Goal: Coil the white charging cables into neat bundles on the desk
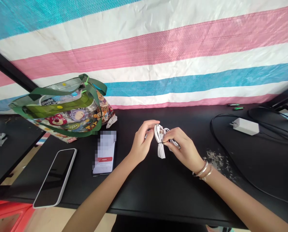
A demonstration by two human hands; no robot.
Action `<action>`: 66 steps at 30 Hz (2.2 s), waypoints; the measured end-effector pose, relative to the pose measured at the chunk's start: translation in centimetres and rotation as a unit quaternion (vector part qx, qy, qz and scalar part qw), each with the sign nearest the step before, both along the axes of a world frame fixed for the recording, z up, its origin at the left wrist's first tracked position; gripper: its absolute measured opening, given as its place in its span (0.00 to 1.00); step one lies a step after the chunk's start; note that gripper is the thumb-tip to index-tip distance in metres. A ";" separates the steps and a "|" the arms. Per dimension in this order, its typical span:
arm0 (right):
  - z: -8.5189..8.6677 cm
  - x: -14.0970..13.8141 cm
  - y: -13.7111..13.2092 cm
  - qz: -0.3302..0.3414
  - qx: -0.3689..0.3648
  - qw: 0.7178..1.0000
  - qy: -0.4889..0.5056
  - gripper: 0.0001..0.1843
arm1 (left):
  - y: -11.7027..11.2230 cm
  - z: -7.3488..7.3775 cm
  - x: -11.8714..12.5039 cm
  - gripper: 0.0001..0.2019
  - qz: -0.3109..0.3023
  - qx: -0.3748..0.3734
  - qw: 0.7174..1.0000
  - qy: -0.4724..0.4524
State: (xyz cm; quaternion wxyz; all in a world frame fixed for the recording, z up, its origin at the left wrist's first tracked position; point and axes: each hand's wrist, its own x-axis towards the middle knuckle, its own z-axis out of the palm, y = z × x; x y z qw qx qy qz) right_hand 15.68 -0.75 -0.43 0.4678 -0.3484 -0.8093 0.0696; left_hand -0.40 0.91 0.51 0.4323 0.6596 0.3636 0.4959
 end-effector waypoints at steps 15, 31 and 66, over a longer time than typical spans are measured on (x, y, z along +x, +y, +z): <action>0.0 0.1 0.1 0.010 -0.075 0.996 0.043 0.06 | -0.1 0.1 0.2 0.18 -0.058 -0.127 0.984 -0.115; -0.2 0.1 0.0 0.008 -0.101 0.993 0.055 0.07 | -0.1 0.3 0.4 0.15 -0.112 -0.218 0.951 -0.188; -0.5 -0.2 -0.2 0.034 -0.163 0.978 0.127 0.06 | -0.3 0.3 1.1 0.07 -0.056 -0.256 0.939 -0.221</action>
